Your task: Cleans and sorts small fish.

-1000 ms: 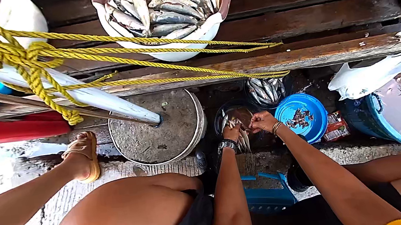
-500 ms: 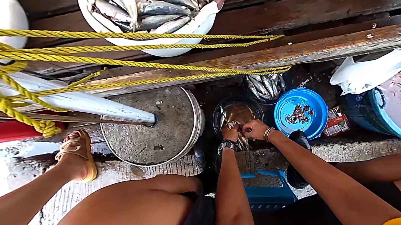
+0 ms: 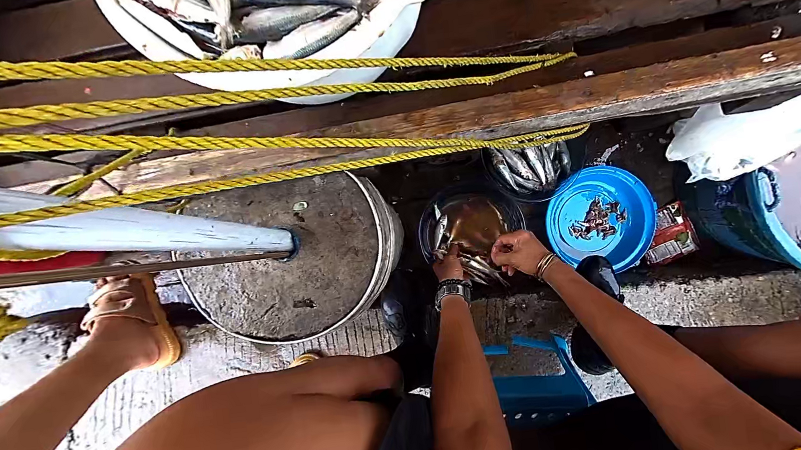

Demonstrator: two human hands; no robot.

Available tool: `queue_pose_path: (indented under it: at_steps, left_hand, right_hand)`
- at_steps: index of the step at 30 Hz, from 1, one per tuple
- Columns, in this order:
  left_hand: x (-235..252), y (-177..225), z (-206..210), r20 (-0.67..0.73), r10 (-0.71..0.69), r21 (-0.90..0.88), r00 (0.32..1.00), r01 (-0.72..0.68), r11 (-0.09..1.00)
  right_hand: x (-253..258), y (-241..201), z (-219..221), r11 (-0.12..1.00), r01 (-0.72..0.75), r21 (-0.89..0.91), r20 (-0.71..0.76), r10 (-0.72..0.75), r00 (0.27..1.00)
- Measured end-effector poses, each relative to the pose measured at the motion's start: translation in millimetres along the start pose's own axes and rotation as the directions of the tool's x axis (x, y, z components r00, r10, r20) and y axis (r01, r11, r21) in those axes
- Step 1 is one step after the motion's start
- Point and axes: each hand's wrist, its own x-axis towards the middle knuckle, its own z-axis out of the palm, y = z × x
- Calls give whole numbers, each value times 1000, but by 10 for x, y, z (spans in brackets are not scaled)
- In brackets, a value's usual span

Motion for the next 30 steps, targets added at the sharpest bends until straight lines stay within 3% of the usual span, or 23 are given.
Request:
queue_pose_path:
  at_steps: [5, 7, 11, 12, 15, 19, 26, 30]
  left_hand:
    - [-3, 132, -35, 27, -46, -212, 999, 50, 976]
    - [-60, 191, -16, 52, -71, -278, 996, 83, 957]
    - [-96, 218, 0, 104, -83, -319, 991, 112, 941]
    - [-101, 220, -7, 111, -91, -311, 990, 122, 943]
    - [-60, 184, -24, 115, -147, -272, 983, 173, 947]
    - [-3, 121, -52, 116, -179, -260, 977, 204, 944]
    - [20, 75, -78, 104, -207, -248, 973, 227, 942]
    - [35, 52, -83, 80, -211, -236, 974, 224, 946]
  right_hand:
    - [-3, 311, -576, 994, -113, -5, -148, 111, 983]
    - [-3, 560, -878, 972, -216, -91, -264, 186, 946]
    - [103, 934, -1281, 731, -551, -402, -397, 403, 824]
    - [124, 885, -1260, 701, -581, -414, -420, 420, 805]
    - [281, 515, -914, 766, -513, -387, -470, 315, 824]
    - [778, 195, -274, 834, -385, -395, -326, 264, 908]
    - [1316, 412, 285, 818, -523, -238, -208, 484, 850]
    - [1466, 484, 331, 837, -509, -203, -135, 491, 861]
